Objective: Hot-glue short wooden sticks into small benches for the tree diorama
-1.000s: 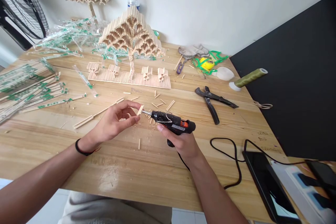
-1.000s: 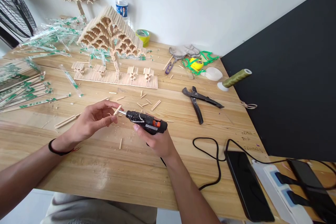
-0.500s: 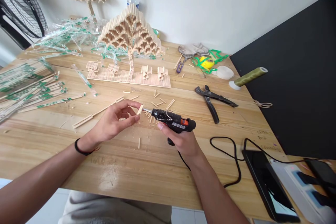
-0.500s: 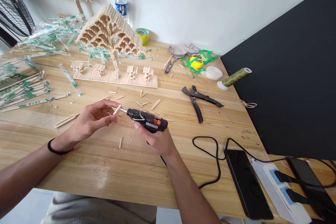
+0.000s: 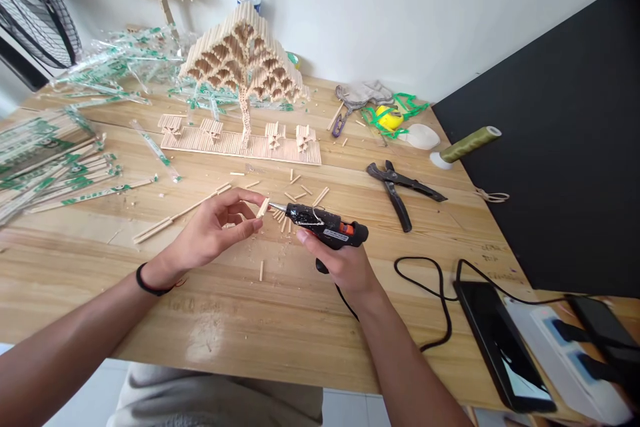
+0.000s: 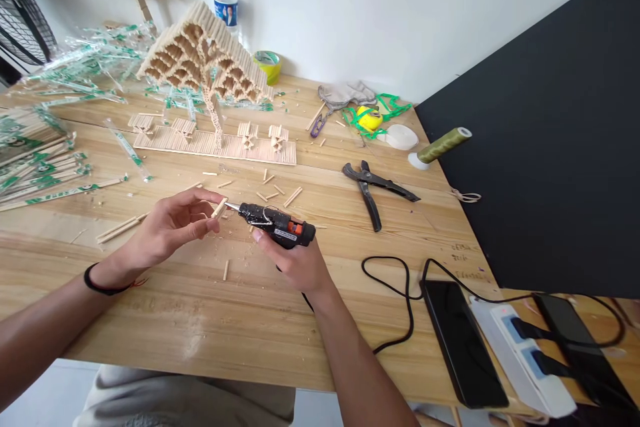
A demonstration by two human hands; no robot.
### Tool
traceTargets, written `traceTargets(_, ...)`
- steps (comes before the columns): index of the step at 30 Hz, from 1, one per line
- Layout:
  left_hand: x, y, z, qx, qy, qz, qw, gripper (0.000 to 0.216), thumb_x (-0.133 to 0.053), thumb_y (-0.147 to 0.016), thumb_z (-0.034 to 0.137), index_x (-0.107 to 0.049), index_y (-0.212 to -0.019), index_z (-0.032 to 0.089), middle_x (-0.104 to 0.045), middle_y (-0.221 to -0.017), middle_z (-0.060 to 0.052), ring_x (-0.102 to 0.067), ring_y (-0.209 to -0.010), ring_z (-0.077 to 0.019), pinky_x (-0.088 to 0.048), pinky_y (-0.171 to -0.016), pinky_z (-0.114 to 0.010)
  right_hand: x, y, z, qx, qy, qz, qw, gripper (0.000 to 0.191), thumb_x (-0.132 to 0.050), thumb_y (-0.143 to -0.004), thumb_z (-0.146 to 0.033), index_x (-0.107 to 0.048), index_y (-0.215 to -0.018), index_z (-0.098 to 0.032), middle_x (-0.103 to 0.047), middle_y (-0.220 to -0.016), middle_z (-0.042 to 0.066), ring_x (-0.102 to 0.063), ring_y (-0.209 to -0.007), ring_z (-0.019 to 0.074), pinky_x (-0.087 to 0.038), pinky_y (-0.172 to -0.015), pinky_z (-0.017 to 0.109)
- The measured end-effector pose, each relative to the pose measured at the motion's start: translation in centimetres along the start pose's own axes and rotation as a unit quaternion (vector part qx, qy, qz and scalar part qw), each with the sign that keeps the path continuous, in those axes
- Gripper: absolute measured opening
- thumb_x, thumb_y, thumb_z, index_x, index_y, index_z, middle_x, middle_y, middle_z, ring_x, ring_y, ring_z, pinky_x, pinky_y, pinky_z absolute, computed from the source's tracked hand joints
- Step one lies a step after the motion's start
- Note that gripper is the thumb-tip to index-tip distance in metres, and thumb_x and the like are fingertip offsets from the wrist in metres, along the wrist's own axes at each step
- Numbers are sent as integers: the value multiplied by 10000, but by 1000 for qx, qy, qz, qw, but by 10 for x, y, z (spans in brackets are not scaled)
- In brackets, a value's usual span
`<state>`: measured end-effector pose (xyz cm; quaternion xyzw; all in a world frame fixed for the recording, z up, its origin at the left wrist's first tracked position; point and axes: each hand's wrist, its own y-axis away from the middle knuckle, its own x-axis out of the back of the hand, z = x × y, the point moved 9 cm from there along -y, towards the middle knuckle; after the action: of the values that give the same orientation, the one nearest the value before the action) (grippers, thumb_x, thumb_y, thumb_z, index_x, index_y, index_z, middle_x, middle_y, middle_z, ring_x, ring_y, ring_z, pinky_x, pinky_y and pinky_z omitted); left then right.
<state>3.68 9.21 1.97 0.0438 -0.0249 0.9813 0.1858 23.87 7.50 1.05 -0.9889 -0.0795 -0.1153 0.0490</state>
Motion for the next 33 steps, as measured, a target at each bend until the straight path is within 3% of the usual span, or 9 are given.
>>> traceTargets(16, -2, 1, 0, 7, -12, -10, 1000, 359, -767, -940, 383, -708, -1227, 177, -698, -822, -36, -633, -755, -164, -485, -690, -280, 2, 0, 4, -12, 14, 17, 1000, 222, -743, -884, -433, -782, -856, -216, -726, -753, 36, -659, -715, 235, -558, -664, 348)
traceTargets(21, -1, 1, 0, 7, -8, -11, 1000, 352, -764, -945, 384, -706, -1227, 181, -695, -856, -39, -632, -773, -161, -492, -707, -280, 2, 0, 5, -13, 6, 16, 1000, 217, -738, -900, -427, -784, -920, -216, -753, -829, 42, -682, -786, 247, -563, -733, 362)
traceTargets(28, 3, 2, -1, -1, -4, 4, 1000, 334, -770, -947, 378, -707, -1218, 191, -689, -847, -34, -634, -773, -164, -477, -667, -272, 21, -3, 17, -36, 29, 108, 993, 251, -750, -888, -449, -696, -848, -207, -685, -776, 17, -617, -725, 203, -515, -706, 330)
traceTargets(33, 5, 3, 2, -6, 1, 21, 1000, 313, -754, -954, 372, -698, -1194, 179, -672, -826, -29, -623, -750, -160, -474, -656, -273, 17, -7, 20, -39, 64, 111, 991, 282, -776, -853, -449, -685, -911, -189, -717, -830, 41, -631, -722, 195, -505, -709, 320)
